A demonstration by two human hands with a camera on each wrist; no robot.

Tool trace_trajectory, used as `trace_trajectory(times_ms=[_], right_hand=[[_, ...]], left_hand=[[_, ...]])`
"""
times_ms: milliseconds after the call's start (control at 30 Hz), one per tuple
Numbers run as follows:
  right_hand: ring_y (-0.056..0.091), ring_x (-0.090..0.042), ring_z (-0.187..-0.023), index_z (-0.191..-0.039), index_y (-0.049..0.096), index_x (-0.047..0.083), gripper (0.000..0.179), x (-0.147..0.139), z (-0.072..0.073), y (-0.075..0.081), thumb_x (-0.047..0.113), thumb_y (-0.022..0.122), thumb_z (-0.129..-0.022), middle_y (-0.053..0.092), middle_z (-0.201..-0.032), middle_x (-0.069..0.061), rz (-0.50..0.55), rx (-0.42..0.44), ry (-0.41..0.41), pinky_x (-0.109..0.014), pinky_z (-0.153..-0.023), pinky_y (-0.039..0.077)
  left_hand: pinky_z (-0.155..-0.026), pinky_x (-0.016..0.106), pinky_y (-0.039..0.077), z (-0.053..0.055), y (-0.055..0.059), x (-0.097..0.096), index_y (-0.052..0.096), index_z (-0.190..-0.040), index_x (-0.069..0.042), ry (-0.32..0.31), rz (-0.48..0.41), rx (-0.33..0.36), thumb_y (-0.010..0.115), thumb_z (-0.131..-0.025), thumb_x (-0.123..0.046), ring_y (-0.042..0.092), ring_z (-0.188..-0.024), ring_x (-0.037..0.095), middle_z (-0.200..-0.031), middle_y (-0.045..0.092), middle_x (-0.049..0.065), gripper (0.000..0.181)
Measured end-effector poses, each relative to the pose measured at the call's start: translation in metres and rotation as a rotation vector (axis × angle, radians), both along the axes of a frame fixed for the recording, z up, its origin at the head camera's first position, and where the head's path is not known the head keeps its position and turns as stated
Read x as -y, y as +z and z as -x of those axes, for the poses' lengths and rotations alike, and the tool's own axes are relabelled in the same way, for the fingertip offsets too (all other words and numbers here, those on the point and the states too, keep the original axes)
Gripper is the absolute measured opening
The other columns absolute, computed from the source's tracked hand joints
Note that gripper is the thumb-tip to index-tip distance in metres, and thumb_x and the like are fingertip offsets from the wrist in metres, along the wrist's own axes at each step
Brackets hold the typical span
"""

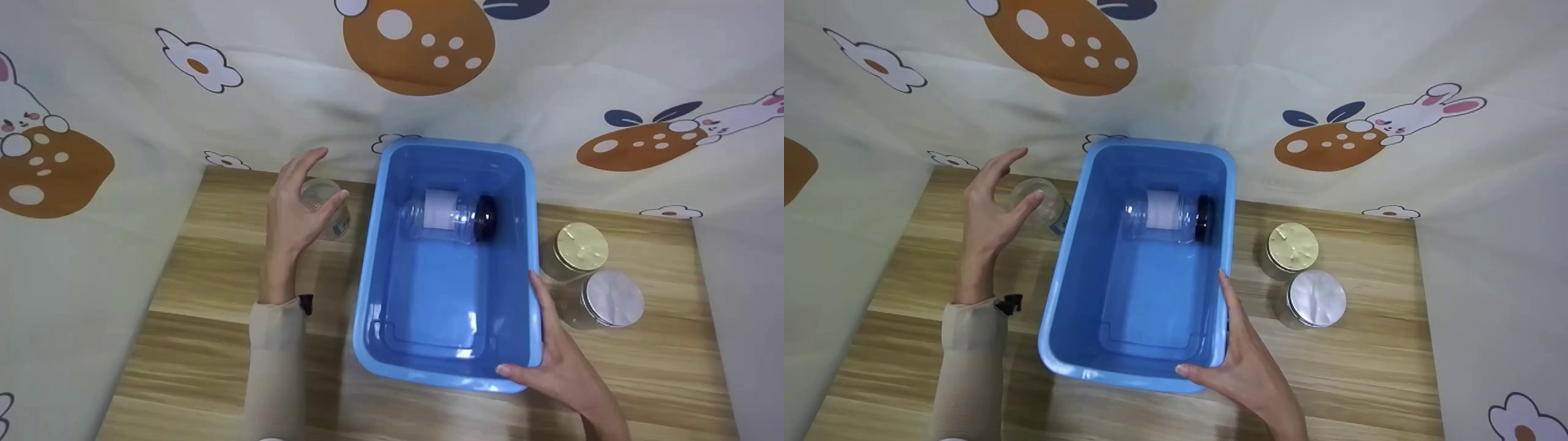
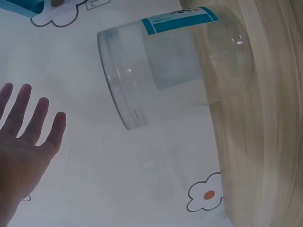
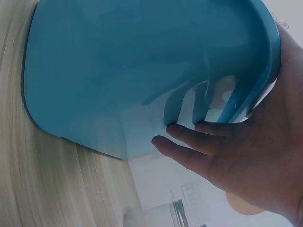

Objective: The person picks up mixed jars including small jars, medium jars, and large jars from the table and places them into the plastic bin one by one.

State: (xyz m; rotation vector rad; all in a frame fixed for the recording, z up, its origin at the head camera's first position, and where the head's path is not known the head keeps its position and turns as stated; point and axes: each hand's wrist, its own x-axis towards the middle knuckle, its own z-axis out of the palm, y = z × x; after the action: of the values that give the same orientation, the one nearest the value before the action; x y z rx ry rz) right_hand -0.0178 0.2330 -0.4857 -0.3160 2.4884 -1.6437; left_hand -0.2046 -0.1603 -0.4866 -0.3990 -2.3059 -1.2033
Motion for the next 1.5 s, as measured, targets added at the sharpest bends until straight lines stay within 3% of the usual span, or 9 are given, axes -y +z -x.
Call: trace_trajectory(times_ms=[133, 333, 600, 667, 867, 1000, 1100, 1333, 1500], right_hand=[[0.033, -0.017, -0.141, -0.161, 0.005, 0.022, 0.132, -0.001, 0.000, 0.000, 0.013, 0.092, -0.063, 0.019, -0.163, -0.013, 0.005, -0.021, 0.002, -0.013, -0.109, 0.025], [0.027, -0.026, -0.144, -0.161, 0.005, 0.025, 0.132, -0.002, 0.001, 0.002, 0.016, 0.093, -0.063, 0.015, -0.165, -0.009, -0.050, 0.006, -0.017, -0.031, -0.114, 0.025], [0.024, -0.021, -0.146, -0.161, 0.004, 0.025, 0.132, -0.003, 0.001, 0.001, 0.015, 0.093, -0.063, 0.013, -0.165, -0.008, -0.042, -0.004, -0.005, -0.022, -0.112, 0.021], [0.022, -0.022, -0.147, -0.161, 0.004, 0.024, 0.132, -0.002, 0.001, 0.001, 0.015, 0.093, -0.063, 0.013, -0.165, -0.009, -0.037, -0.006, -0.005, -0.027, -0.115, 0.021], [0.021, -0.024, -0.147, -0.161, 0.005, 0.025, 0.133, -0.002, 0.002, 0.001, 0.015, 0.093, -0.062, 0.012, -0.166, -0.007, -0.020, 0.001, -0.018, -0.063, -0.111, 0.021], [0.026, -0.019, -0.145, -0.161, 0.006, 0.022, 0.133, -0.002, 0.000, -0.002, 0.014, 0.093, -0.061, 0.014, -0.165, -0.011, -0.016, -0.036, -0.011, -0.033, -0.116, 0.025], [0.028, -0.018, -0.143, -0.161, 0.006, 0.020, 0.133, -0.003, -0.001, -0.003, 0.012, 0.092, -0.061, 0.015, -0.164, -0.015, -0.001, -0.051, -0.009, -0.012, -0.109, 0.024], [0.032, -0.034, -0.139, -0.161, 0.004, 0.020, 0.134, -0.003, -0.003, -0.001, 0.011, 0.092, -0.060, 0.014, -0.164, -0.018, 0.014, -0.033, -0.003, -0.013, -0.107, 0.026], [0.038, -0.035, -0.136, -0.161, 0.004, 0.023, 0.132, 0.000, -0.003, 0.001, 0.013, 0.092, -0.063, 0.017, -0.163, -0.016, 0.001, 0.008, 0.004, -0.022, -0.106, 0.033]], left_hand=[[-0.104, 0.042, 0.042, 0.001, -0.004, 0.003, 0.059, -0.139, -0.017, 0.017, 0.018, 0.022, 0.083, -0.078, -0.042, 0.051, -0.128, 0.016, -0.137, 0.060, -0.004, 0.069], [-0.109, 0.043, 0.037, 0.000, -0.009, 0.006, 0.057, -0.141, -0.016, 0.013, 0.001, 0.063, 0.086, -0.076, -0.039, 0.048, -0.132, 0.018, -0.140, 0.057, 0.001, 0.075], [-0.110, 0.052, 0.034, -0.003, -0.014, 0.013, 0.053, -0.144, -0.020, 0.008, 0.004, 0.152, 0.092, -0.067, -0.035, 0.044, -0.135, 0.020, -0.147, 0.051, 0.001, 0.087], [-0.110, 0.052, 0.034, -0.004, -0.015, 0.015, 0.053, -0.144, -0.022, 0.015, 0.013, 0.173, 0.092, -0.067, -0.037, 0.043, -0.136, 0.020, -0.148, 0.050, 0.000, 0.088], [-0.113, 0.050, 0.030, -0.003, -0.022, 0.017, 0.053, -0.144, -0.020, 0.029, -0.009, 0.188, 0.093, -0.066, -0.033, 0.041, -0.138, 0.024, -0.149, 0.048, 0.005, 0.089], [-0.114, 0.049, 0.030, -0.003, -0.027, 0.016, 0.053, -0.143, -0.018, 0.030, -0.046, 0.218, 0.095, -0.062, -0.028, 0.041, -0.137, 0.025, -0.148, 0.048, 0.004, 0.092], [-0.113, 0.049, 0.030, -0.002, -0.031, 0.014, 0.052, -0.144, -0.016, 0.030, -0.070, 0.237, 0.095, -0.062, -0.028, 0.044, -0.135, 0.025, -0.147, 0.048, 0.006, 0.093], [-0.110, 0.053, 0.034, -0.006, -0.038, 0.017, 0.050, -0.145, -0.015, 0.063, -0.072, 0.264, 0.095, -0.063, -0.026, 0.046, -0.132, 0.029, -0.145, 0.049, 0.009, 0.094], [-0.111, 0.055, 0.031, -0.013, -0.038, 0.023, 0.050, -0.145, -0.018, 0.112, -0.055, 0.276, 0.095, -0.063, -0.027, 0.044, -0.133, 0.030, -0.145, 0.049, 0.008, 0.094]])
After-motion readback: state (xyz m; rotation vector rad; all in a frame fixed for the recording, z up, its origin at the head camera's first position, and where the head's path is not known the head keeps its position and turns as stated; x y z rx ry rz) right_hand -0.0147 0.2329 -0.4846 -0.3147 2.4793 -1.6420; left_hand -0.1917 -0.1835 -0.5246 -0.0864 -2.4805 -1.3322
